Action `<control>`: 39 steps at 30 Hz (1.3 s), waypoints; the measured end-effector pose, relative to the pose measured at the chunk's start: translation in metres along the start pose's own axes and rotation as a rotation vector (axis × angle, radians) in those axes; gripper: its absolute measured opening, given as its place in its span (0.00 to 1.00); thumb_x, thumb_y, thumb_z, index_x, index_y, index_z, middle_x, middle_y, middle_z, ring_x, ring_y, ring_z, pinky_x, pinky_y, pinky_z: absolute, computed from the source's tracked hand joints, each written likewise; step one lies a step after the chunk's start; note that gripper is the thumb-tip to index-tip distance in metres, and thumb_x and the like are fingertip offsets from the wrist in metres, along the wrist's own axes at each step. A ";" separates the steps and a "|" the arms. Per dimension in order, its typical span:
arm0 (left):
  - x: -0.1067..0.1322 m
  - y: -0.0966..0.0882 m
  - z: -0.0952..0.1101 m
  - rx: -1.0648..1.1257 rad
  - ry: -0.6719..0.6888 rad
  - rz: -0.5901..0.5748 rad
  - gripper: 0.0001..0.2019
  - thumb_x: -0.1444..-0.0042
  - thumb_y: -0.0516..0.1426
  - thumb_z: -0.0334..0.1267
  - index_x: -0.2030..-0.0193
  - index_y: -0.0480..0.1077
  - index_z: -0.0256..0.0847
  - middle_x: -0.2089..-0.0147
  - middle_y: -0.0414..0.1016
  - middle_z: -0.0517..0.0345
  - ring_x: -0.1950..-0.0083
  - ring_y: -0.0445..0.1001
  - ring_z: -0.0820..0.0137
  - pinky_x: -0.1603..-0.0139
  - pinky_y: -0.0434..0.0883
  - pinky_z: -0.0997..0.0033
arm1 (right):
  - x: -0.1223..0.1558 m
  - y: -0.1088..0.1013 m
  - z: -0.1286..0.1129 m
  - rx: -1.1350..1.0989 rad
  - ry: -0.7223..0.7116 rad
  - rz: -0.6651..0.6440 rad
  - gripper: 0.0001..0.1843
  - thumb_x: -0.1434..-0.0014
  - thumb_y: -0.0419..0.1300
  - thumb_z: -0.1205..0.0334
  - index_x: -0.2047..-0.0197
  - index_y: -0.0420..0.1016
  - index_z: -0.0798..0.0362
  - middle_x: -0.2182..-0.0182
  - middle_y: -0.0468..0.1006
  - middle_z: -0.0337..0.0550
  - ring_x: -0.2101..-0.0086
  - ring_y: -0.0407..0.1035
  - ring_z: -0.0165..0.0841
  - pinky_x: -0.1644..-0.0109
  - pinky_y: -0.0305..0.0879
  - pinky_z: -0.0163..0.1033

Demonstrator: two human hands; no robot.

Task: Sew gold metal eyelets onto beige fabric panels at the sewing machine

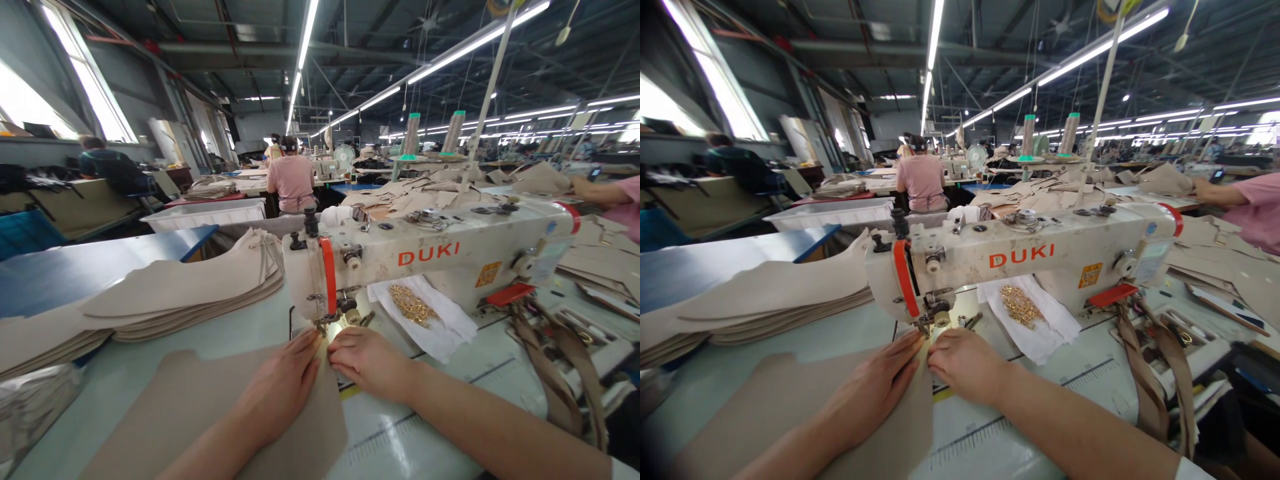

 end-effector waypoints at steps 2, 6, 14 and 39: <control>0.000 0.000 -0.001 0.004 -0.002 0.002 0.21 0.38 0.46 0.39 0.42 0.67 0.36 0.38 0.67 0.49 0.39 0.66 0.60 0.36 0.62 0.59 | -0.001 0.000 0.000 0.014 0.000 -0.011 0.11 0.37 0.53 0.66 0.64 0.76 0.56 0.64 0.78 0.45 0.59 0.69 0.34 0.47 0.60 0.37; -0.001 0.001 -0.001 0.039 0.006 0.023 0.20 0.38 0.46 0.39 0.42 0.67 0.39 0.38 0.67 0.52 0.39 0.66 0.61 0.37 0.62 0.60 | -0.001 0.001 0.000 0.031 0.003 -0.012 0.10 0.36 0.53 0.65 0.64 0.75 0.56 0.63 0.78 0.44 0.59 0.68 0.34 0.47 0.60 0.37; 0.001 0.001 -0.001 0.042 0.025 0.051 0.19 0.39 0.47 0.40 0.45 0.69 0.40 0.39 0.68 0.52 0.40 0.68 0.61 0.37 0.63 0.60 | -0.001 0.000 -0.003 0.026 0.001 -0.005 0.11 0.36 0.52 0.65 0.64 0.75 0.56 0.65 0.78 0.45 0.59 0.68 0.34 0.48 0.60 0.38; 0.090 -0.008 0.014 0.108 -0.062 0.064 0.22 0.42 0.51 0.33 0.40 0.63 0.45 0.39 0.68 0.55 0.40 0.67 0.65 0.38 0.64 0.62 | 0.033 0.001 -0.083 -0.238 0.049 0.097 0.11 0.36 0.52 0.66 0.61 0.76 0.54 0.63 0.78 0.43 0.61 0.69 0.33 0.51 0.62 0.38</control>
Point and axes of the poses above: each hand's wrist, its own x-axis away from the middle knuckle, its own y-axis out of the palm, z = x × y, the point moved 2 cm from there along -x, towards the middle knuckle
